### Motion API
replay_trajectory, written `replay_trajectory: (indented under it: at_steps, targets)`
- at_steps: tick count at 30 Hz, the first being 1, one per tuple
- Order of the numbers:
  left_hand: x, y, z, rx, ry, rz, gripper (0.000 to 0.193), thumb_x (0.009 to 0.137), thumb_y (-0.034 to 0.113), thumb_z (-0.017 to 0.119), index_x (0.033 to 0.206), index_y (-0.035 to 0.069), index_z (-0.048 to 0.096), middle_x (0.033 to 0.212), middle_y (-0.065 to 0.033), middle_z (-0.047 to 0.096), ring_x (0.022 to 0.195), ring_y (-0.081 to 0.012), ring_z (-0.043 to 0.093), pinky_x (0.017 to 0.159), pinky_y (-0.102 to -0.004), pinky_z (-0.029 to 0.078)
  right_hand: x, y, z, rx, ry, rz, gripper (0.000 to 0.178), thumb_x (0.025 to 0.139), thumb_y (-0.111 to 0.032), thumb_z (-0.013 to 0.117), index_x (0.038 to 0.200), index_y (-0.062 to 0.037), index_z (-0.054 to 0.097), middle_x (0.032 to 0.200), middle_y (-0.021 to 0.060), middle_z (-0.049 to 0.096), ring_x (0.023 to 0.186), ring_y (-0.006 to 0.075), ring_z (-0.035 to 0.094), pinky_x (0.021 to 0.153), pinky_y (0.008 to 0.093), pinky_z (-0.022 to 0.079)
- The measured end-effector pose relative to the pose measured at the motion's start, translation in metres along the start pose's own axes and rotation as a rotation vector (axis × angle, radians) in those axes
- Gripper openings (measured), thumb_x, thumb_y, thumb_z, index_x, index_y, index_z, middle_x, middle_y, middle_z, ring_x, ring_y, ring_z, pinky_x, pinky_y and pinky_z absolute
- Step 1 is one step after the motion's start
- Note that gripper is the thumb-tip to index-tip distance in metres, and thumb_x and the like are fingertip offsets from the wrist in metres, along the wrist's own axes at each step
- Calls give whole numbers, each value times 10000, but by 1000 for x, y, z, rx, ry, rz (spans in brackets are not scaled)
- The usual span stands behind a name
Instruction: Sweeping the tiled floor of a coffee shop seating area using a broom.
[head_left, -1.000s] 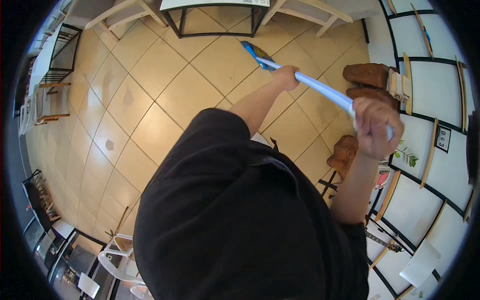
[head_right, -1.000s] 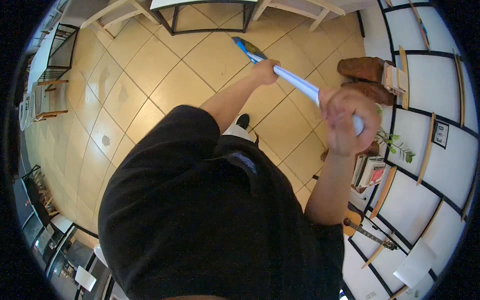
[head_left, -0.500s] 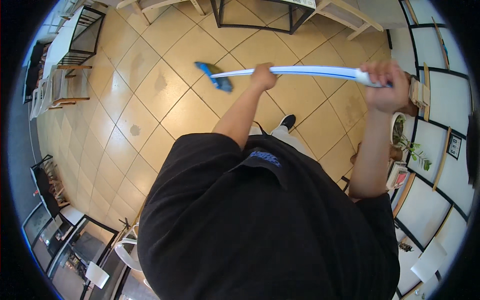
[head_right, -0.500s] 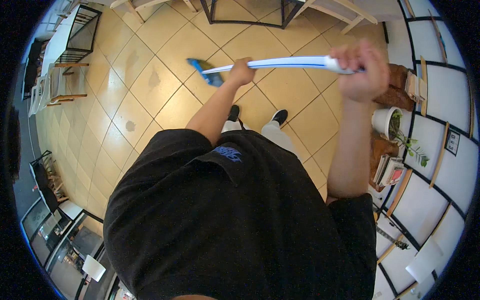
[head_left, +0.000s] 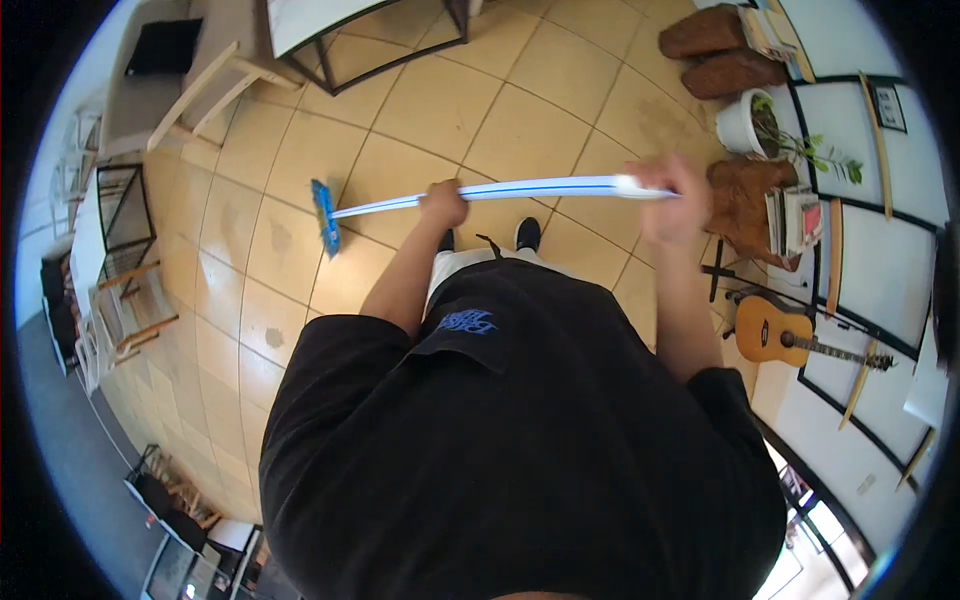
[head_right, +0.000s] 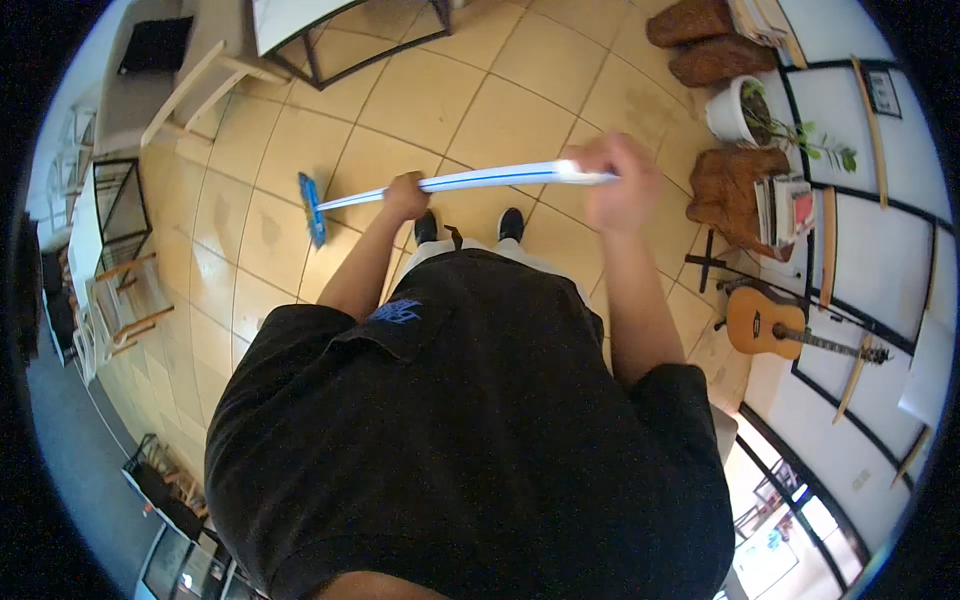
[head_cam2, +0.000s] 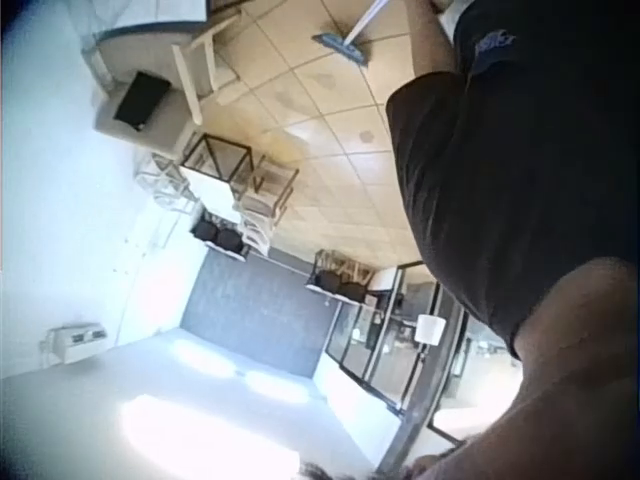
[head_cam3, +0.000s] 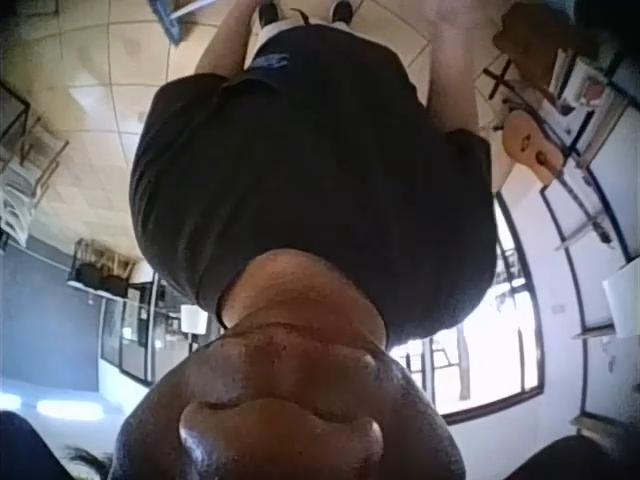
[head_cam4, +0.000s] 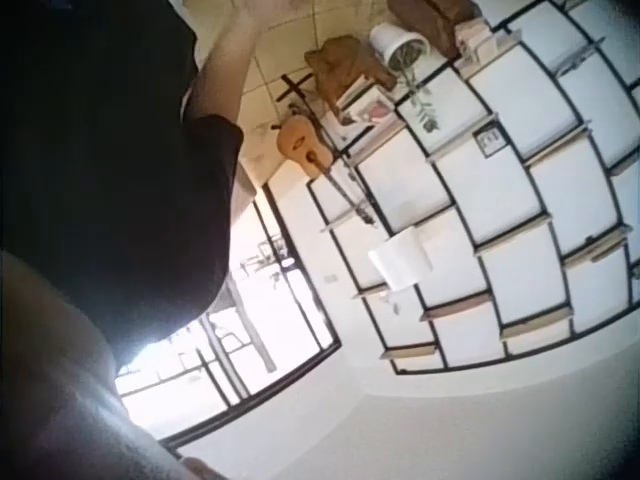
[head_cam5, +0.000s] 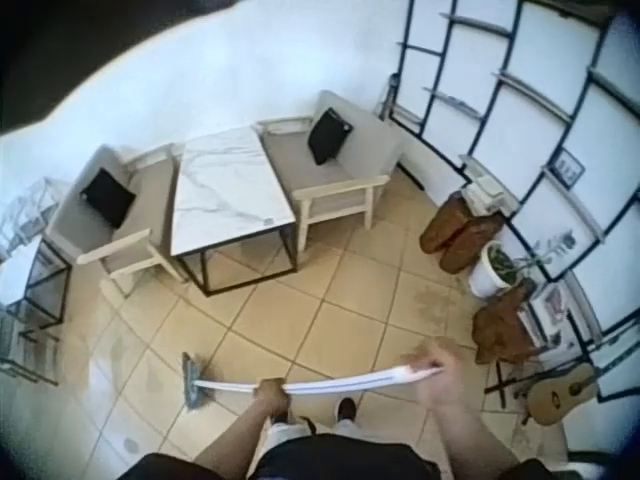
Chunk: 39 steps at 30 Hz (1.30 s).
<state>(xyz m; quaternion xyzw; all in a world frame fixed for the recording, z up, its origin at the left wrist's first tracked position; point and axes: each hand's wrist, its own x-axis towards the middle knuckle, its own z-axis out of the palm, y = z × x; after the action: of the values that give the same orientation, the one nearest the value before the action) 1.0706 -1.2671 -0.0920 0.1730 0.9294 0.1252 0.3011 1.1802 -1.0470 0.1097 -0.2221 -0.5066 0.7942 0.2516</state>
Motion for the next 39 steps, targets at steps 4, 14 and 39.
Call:
replay_trajectory:
  at_steps: [4,14,39]
  targets:
    - [-25,162,11,-88,-53,323,225,657,199,509,851,85,520,826,-126,550,811,-310,511,691,-446,381,-28,-123,-103,-290,27,-383,233,737,-179,363,536,-62,373,541,75,382,550,210,407,627,416,381]
    - [-71,393,64,-465,-177,977,64,656,146,501,708,109,504,780,-95,527,803,-275,496,644,-375,403,-143,-210,-82,-953,-23,-962,202,732,-153,406,574,-36,453,497,105,449,424,170,420,418,321,380]
    - [-166,24,93,-231,-252,443,237,598,238,539,800,118,570,856,-126,551,853,-274,497,719,-360,422,-238,-58,-44,10,139,-242,287,760,-187,408,492,-125,322,436,1,272,431,116,302,545,338,356]
